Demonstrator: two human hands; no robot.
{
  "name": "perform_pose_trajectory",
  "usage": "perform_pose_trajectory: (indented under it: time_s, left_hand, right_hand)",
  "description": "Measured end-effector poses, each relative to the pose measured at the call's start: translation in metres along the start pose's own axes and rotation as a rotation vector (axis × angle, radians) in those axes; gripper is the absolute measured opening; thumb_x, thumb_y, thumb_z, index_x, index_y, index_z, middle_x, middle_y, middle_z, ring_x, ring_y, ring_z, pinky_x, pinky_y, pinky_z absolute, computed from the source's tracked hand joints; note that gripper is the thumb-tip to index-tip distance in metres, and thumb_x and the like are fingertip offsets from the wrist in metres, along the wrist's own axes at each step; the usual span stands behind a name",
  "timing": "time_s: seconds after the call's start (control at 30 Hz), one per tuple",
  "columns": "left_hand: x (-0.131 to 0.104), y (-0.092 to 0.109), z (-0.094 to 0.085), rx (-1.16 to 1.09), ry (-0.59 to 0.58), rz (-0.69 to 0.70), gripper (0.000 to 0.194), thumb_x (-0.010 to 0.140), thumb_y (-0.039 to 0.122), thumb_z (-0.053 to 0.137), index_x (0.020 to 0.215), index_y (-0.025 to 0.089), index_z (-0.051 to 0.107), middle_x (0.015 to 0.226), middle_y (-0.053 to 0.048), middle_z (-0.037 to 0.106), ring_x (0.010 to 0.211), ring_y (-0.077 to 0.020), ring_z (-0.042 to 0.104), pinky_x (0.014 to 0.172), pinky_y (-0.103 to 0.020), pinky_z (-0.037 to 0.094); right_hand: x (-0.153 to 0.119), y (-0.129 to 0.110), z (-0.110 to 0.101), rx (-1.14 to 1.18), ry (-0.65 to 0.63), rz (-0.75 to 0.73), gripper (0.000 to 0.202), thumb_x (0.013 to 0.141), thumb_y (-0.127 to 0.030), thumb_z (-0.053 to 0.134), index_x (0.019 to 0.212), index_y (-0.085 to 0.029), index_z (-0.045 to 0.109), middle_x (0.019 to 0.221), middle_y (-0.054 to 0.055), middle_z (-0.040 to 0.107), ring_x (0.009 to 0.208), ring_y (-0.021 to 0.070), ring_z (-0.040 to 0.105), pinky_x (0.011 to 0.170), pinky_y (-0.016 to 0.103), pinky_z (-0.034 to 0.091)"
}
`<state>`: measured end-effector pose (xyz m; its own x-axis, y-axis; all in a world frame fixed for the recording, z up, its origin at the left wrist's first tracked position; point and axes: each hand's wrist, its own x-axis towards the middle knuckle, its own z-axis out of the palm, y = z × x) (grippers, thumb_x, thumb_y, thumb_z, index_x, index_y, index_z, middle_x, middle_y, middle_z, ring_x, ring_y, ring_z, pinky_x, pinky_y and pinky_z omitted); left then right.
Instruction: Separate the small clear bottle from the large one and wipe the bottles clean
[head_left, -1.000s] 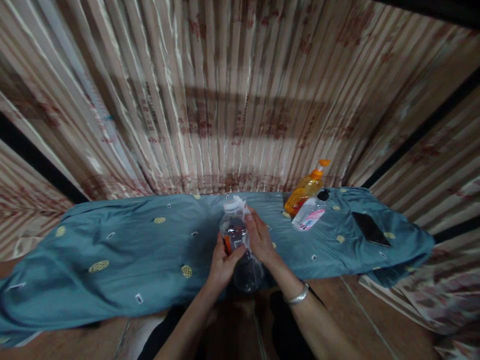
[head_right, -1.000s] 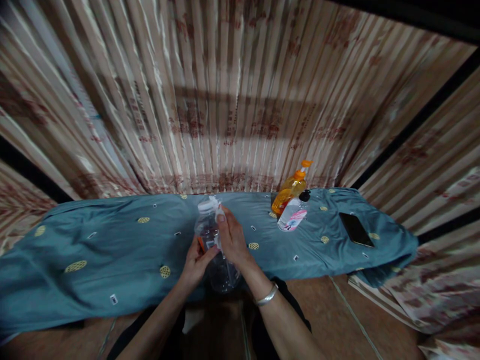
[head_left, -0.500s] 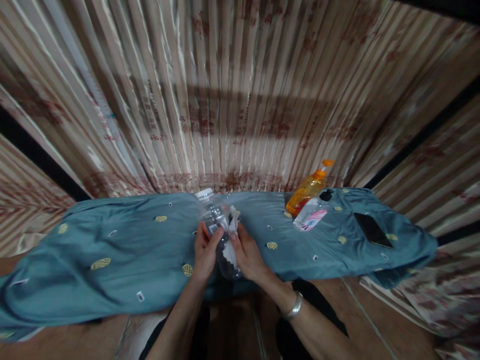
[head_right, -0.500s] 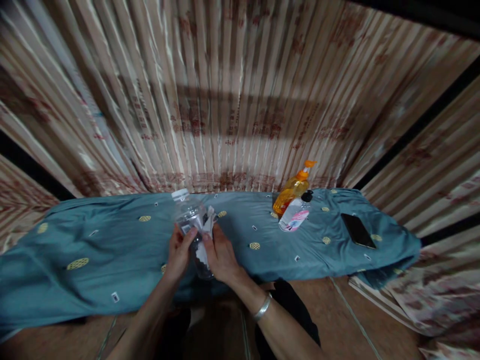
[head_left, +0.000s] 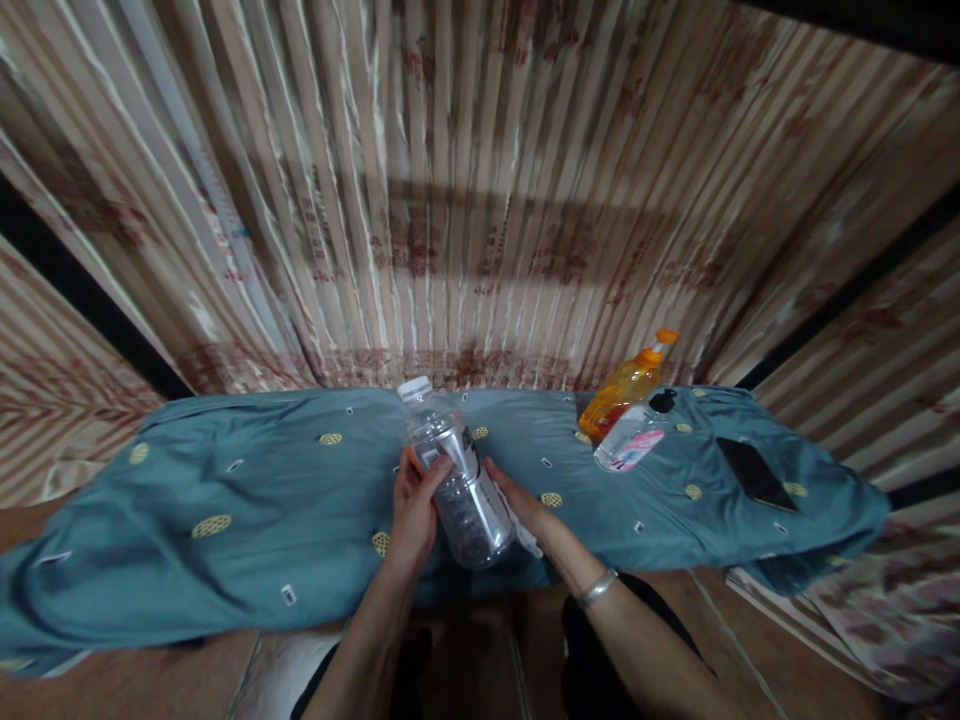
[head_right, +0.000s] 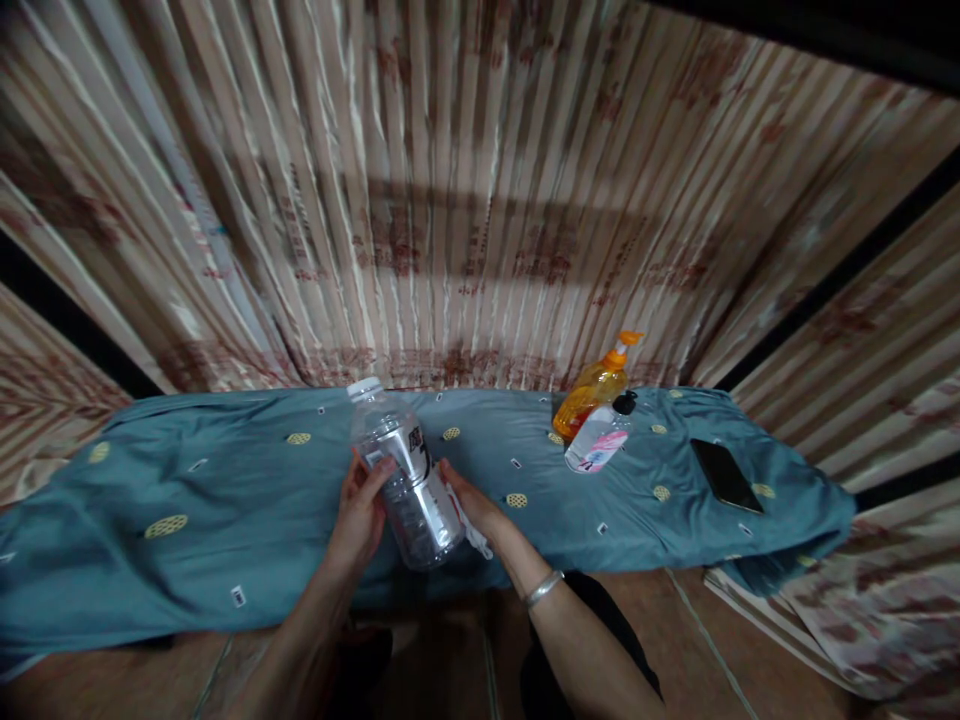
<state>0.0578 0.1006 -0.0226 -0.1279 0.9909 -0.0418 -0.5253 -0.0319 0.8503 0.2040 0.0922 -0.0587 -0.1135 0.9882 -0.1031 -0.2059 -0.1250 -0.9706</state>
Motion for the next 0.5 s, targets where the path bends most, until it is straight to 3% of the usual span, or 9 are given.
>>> perform_pose_trajectory:
  time_s: [0.07,0.17,0.3,0.4,0.5]
  left_hand:
    - [0.004,0.005,-0.005,-0.002,0.030,0.018,0.056,0.056,0.054,0.092,0.092,0.022,0.063,0.091,0.000,0.074,0.082,-0.0198,0.070,0.084,-0.036,0.054]
    - [0.006,0.010,-0.009,0.015,0.062,0.057,0.057,0.059,0.057,0.089,0.094,0.024,0.059,0.092,0.000,0.073,0.082,-0.0182,0.070,0.083,-0.033,0.055]
    - [0.003,0.007,-0.011,0.123,0.050,0.117,0.053,0.064,0.054,0.086,0.096,0.024,0.056,0.087,0.002,0.071,0.076,-0.0166,0.068,0.076,-0.031,0.055]
    - [0.000,0.003,-0.012,0.265,0.005,0.174,0.057,0.063,0.047,0.090,0.102,0.024,0.056,0.091,0.001,0.072,0.079,-0.0193,0.070,0.077,-0.033,0.056]
    - [-0.007,-0.001,-0.009,0.399,-0.064,0.247,0.068,0.063,0.041,0.090,0.119,0.024,0.056,0.113,-0.006,0.073,0.100,-0.0246,0.072,0.092,-0.040,0.057]
  right_hand:
    - [-0.005,0.009,0.008,0.124,-0.064,0.119,0.065,0.090,-0.081,0.053,0.099,-0.024,0.080,0.103,0.013,0.083,0.112,0.0351,0.077,0.096,0.053,0.061]
    - [-0.015,0.019,0.017,0.292,-0.041,0.158,0.065,0.090,-0.081,0.052,0.100,-0.022,0.078,0.101,0.014,0.083,0.107,0.0354,0.077,0.091,0.057,0.063]
    - [-0.028,0.025,0.025,0.591,-0.125,0.325,0.070,0.087,-0.083,0.055,0.113,-0.021,0.073,0.117,0.015,0.081,0.111,0.0350,0.075,0.091,0.059,0.061]
    - [-0.028,0.029,0.027,0.769,-0.108,0.386,0.060,0.088,-0.075,0.066,0.112,-0.021,0.073,0.116,0.013,0.081,0.107,0.0299,0.076,0.093,0.051,0.062]
    - [-0.021,0.039,0.024,0.846,-0.065,0.419,0.042,0.090,-0.061,0.074,0.100,-0.020,0.074,0.099,0.007,0.083,0.087,0.0209,0.076,0.081,0.035,0.064]
